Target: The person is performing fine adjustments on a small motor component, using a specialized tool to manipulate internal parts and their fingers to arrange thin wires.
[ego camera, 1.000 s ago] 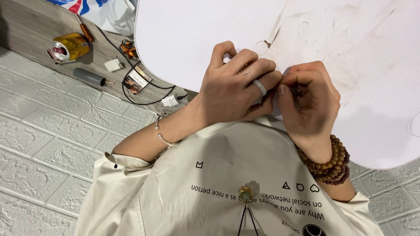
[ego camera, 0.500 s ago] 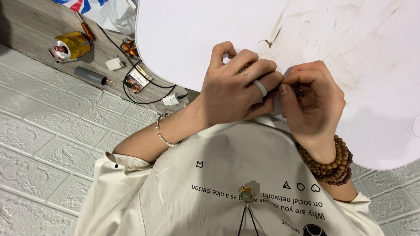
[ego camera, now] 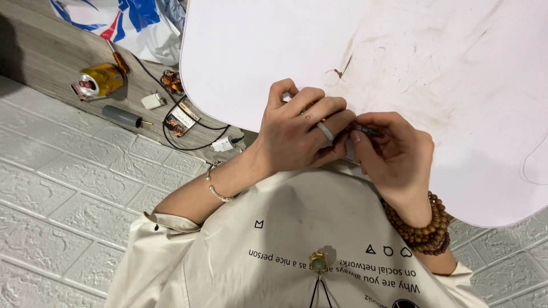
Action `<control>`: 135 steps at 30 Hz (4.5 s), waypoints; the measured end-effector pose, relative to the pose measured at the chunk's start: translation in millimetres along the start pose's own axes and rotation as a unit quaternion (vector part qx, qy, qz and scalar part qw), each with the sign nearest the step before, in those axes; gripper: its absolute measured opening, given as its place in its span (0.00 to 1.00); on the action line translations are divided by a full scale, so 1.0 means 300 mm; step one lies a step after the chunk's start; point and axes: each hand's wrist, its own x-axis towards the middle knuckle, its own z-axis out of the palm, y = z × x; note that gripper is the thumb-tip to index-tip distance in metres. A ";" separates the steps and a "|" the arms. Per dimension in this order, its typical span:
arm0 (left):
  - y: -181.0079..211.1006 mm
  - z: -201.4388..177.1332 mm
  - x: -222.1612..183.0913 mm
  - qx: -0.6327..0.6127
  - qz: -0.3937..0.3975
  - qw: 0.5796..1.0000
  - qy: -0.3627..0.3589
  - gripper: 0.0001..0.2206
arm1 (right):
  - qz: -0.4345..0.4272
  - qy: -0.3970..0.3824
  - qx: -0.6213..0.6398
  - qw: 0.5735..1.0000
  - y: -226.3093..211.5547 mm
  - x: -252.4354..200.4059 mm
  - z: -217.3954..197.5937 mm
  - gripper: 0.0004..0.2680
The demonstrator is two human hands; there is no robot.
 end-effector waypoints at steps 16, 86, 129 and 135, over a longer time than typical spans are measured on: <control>-0.010 0.024 -0.022 -0.001 0.002 1.000 0.009 0.19 | 0.020 -0.026 0.045 0.998 0.020 0.015 -0.004 0.08; -0.016 -0.050 0.001 -0.241 -0.161 0.955 -0.070 0.22 | -0.302 0.149 -0.165 0.927 0.049 0.034 0.056 0.05; 0.008 -0.009 0.052 0.102 -0.011 0.993 -0.055 0.10 | -0.209 0.099 -0.160 0.960 0.044 0.051 -0.015 0.03; 0.008 -0.017 0.071 0.053 -0.013 0.998 -0.020 0.08 | -0.205 0.089 -0.185 0.957 0.020 0.072 -0.020 0.03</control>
